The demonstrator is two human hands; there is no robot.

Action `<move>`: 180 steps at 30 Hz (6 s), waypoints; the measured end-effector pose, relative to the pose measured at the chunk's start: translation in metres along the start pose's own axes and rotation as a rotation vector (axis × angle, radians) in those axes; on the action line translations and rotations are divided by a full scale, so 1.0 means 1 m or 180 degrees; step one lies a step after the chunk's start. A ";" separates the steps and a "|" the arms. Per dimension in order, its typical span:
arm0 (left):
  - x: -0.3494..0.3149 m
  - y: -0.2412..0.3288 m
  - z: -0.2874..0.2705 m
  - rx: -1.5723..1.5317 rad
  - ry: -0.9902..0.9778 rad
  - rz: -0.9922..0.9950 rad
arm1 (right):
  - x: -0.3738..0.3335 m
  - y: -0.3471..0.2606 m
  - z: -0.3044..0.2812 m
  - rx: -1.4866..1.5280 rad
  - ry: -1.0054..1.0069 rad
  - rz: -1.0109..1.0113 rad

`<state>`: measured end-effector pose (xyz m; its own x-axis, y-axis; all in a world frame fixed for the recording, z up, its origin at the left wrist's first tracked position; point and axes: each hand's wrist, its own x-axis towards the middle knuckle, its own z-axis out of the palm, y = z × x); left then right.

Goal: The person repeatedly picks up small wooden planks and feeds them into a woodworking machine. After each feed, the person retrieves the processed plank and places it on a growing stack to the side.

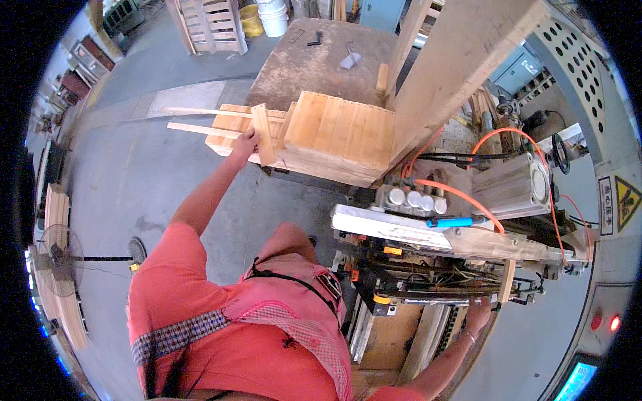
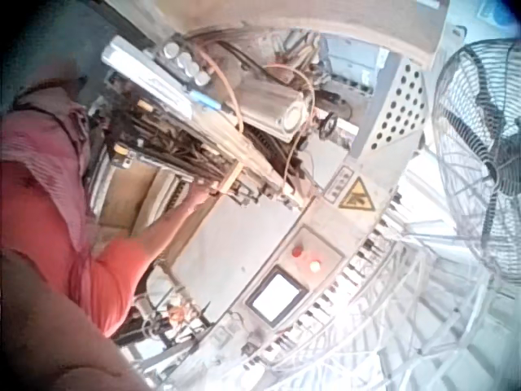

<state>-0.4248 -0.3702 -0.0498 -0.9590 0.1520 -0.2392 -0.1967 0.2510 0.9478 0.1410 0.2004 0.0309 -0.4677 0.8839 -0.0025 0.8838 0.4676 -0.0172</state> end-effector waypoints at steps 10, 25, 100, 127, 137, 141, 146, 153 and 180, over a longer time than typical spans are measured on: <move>0.102 -0.018 0.042 0.0154 -0.0707 -0.0072 | -0.132 0.029 0.010 0.0343 -0.0033 0.0120; 0.098 -0.017 0.046 0.0585 -0.0497 0.0094 | -0.228 0.008 0.012 0.0340 -0.0194 0.0413; -0.338 0.051 0.298 0.0486 -0.2502 -0.0677 | 0.140 0.072 -0.009 0.0018 -0.0026 0.0134; -0.360 0.054 0.434 -0.0180 -0.4003 0.1063 | 0.037 0.054 -0.063 0.0486 -0.0434 -0.0111; -0.358 0.036 0.420 -0.0388 -0.4006 0.1377 | 0.136 0.085 0.007 0.0274 0.0285 0.0051; -0.362 0.043 0.417 -0.0302 -0.4113 0.0942 | 0.129 0.080 0.005 0.0372 0.0279 0.0148; -0.361 0.038 0.421 -0.0378 -0.4171 0.1036 | 0.126 0.089 0.013 0.0196 0.0292 0.0062; -0.357 0.034 0.420 -0.0590 -0.4174 0.1017 | 0.128 0.071 0.009 0.0233 0.0401 0.0256; -0.358 0.043 0.420 -0.0419 -0.4270 0.0660 | 0.142 0.064 0.003 0.0197 0.0009 0.0169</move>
<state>-0.0047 -0.0121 -0.0116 -0.0544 0.9978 -0.0390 -0.1649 0.0295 0.9859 0.1310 0.3553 0.0262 -0.4201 0.9075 -0.0021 0.9047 0.4186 -0.0791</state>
